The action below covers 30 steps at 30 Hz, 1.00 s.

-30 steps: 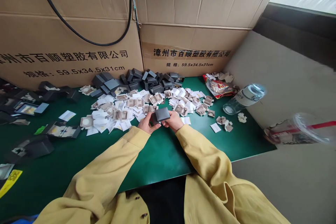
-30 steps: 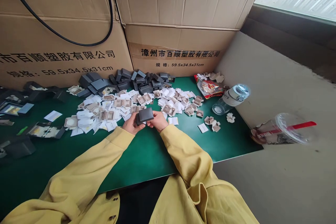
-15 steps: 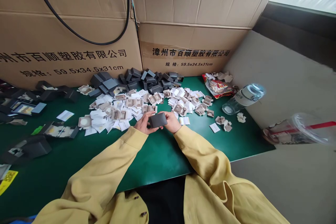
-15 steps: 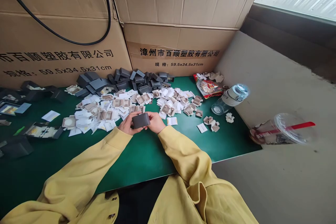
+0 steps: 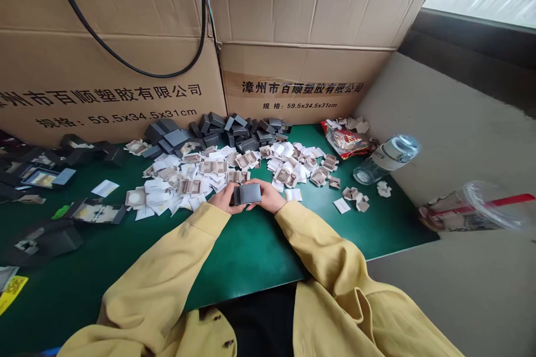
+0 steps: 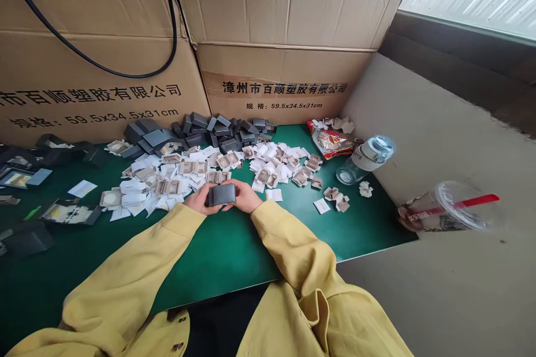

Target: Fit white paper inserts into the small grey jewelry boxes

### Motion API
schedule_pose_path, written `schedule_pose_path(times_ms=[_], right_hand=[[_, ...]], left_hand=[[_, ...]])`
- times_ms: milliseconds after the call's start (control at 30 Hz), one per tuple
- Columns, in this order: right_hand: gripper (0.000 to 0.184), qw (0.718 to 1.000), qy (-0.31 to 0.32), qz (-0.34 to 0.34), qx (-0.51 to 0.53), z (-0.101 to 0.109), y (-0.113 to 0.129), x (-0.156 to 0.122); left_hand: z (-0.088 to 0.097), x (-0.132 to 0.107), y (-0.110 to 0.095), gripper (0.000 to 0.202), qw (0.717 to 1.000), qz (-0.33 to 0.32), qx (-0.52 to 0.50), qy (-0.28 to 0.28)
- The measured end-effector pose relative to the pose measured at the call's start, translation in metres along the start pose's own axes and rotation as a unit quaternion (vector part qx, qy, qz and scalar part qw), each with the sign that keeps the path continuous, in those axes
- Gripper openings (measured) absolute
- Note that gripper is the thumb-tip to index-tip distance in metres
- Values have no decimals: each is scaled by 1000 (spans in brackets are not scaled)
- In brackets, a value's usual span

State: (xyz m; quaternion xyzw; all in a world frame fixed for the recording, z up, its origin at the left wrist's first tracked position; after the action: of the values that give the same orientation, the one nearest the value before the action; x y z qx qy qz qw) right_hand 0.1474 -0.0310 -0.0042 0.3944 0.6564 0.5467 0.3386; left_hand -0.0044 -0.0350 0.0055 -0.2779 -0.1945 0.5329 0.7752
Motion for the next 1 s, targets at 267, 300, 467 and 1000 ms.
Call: schedule_pose_path(times_ms=[267, 300, 467, 1000], right_hand=[[34, 869, -166, 129, -447, 31, 6, -3], [40, 847, -171, 149, -480, 31, 8, -4], [52, 806, -253, 248, -475, 27, 21, -11], [20, 828, -227, 280, -430, 16, 8, -5]], left_hand=[[9, 0, -2, 49, 996, 44, -17, -79], [11, 0, -3, 48, 995, 45, -7, -92], [44, 3, -2, 46, 976, 111, 71, -172], [127, 1, -95, 25, 999, -9, 39, -29]])
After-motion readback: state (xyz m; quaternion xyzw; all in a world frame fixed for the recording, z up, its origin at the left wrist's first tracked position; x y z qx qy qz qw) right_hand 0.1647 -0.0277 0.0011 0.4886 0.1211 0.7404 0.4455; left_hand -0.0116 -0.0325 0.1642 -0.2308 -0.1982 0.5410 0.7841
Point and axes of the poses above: each hand's wrist, its own x-axis towards the middle knuckle, its own z-axis out of the back of the hand, y = z × x, the point moved 3 cm from there along x, towards the middle knuckle, and after that the axes turned 2 degrees about y, right-handed, at the moved point
